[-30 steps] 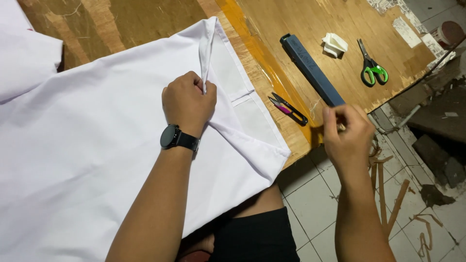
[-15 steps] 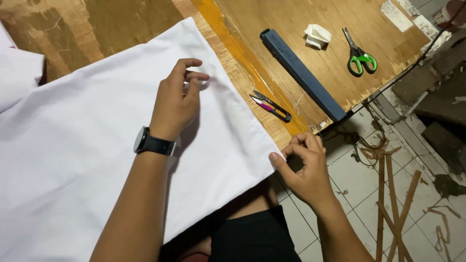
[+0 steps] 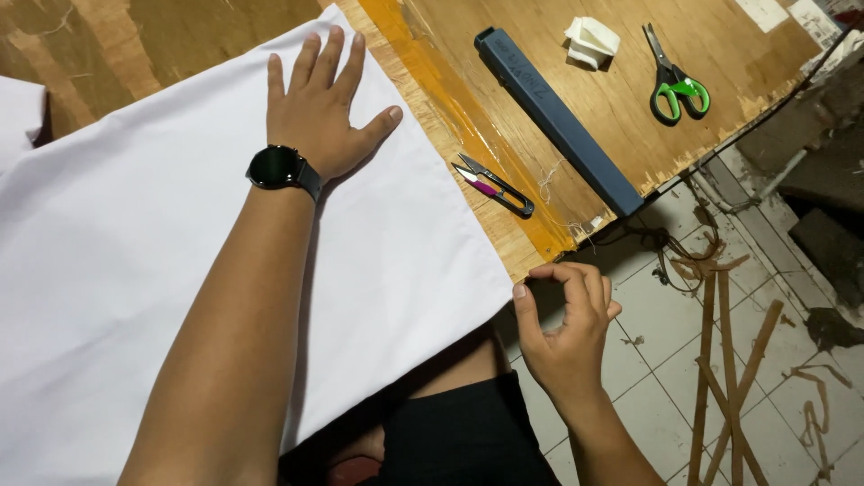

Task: Trimming loose threads from white school uniforms and folding them neatly on a wooden table.

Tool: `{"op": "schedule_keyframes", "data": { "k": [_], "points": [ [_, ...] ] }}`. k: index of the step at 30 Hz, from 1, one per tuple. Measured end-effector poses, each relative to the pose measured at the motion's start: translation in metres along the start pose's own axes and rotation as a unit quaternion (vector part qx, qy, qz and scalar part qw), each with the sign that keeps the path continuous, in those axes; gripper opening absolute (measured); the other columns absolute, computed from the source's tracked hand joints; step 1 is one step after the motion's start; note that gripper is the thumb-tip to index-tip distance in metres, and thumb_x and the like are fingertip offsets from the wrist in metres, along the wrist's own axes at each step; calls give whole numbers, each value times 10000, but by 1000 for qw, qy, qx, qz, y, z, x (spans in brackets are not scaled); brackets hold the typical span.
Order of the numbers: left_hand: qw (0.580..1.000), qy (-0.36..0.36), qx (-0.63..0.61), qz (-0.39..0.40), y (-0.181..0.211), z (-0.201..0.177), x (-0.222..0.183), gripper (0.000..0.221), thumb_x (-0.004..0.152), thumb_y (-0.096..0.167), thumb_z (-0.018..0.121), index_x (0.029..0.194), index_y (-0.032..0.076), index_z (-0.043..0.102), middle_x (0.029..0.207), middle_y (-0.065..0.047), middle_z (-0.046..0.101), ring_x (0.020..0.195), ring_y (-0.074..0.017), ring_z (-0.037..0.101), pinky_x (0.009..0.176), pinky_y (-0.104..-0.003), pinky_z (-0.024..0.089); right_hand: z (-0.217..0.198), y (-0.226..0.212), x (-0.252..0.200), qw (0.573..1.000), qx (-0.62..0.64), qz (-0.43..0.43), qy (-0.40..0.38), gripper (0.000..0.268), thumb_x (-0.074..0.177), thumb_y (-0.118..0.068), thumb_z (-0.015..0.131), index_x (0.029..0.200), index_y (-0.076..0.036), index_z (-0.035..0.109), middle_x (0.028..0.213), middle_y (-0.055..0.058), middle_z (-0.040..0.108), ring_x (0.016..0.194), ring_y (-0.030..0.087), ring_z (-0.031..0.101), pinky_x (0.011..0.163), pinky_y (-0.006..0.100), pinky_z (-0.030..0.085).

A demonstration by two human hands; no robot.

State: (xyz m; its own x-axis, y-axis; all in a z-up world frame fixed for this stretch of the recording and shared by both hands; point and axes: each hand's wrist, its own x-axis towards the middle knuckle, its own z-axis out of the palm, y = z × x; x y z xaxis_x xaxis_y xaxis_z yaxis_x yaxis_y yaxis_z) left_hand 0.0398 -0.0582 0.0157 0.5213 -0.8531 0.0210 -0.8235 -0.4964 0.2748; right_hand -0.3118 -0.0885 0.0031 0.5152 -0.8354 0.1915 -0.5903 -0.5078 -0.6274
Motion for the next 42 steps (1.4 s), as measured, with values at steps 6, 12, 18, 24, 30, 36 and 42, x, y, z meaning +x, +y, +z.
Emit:
{"op": "schedule_keyframes", "data": {
  "k": [6,12,18,24,30,36,42],
  "points": [
    [1000,6,13,3,-1,0,-1,998,904,828,252,1653,180,128,1726,-96,117,1576,-315,56,1206,-621,-32,3,-22,12,978,48,-203,4,180,889,-266,766,1025,-157,810,931,-15,627,906,175,531,883,365,271],
    [1000,9,1,-1,1,-2,-4,981,914,808,274,1651,169,168,1720,-112,141,1570,-310,63,1201,-605,-45,14,-28,19,965,2,-252,-67,62,861,-310,826,881,-268,785,840,-95,608,891,168,511,837,415,216],
    [1000,15,0,0,2,-3,-6,943,937,768,305,1648,160,197,1713,-126,154,1559,-296,49,1199,-598,-45,15,-26,10,949,-137,-264,-106,184,1045,-256,516,913,-177,616,948,-17,590,920,228,489,787,439,262],
    [957,235,142,89,16,0,-27,779,1050,580,605,1521,-34,512,1526,-288,471,1402,-446,386,1173,-572,171,1,42,-11,984,-51,-164,-53,384,1062,-347,363,911,-105,621,987,61,552,1027,263,449,915,417,259],
    [981,38,17,191,67,-27,-148,572,1026,506,500,1448,122,538,1459,-206,524,1343,-356,473,1193,-557,275,-15,72,-43,997,-69,-26,23,257,973,-234,649,1205,-124,627,985,22,575,995,197,566,952,386,266],
    [962,23,-40,271,56,-3,-191,861,930,783,429,1602,247,366,1639,-207,326,1507,-403,303,1223,-581,165,-6,20,-44,990,78,-102,62,163,947,-80,726,1101,-28,720,929,94,680,844,184,655,774,305,537],
    [964,53,-17,261,52,9,-194,981,860,867,414,1618,246,349,1687,-160,274,1570,-334,207,1263,-545,85,2,1,-27,987,132,-56,76,136,923,-141,748,1042,-75,752,877,40,699,830,140,659,791,287,542]
  ]
}}
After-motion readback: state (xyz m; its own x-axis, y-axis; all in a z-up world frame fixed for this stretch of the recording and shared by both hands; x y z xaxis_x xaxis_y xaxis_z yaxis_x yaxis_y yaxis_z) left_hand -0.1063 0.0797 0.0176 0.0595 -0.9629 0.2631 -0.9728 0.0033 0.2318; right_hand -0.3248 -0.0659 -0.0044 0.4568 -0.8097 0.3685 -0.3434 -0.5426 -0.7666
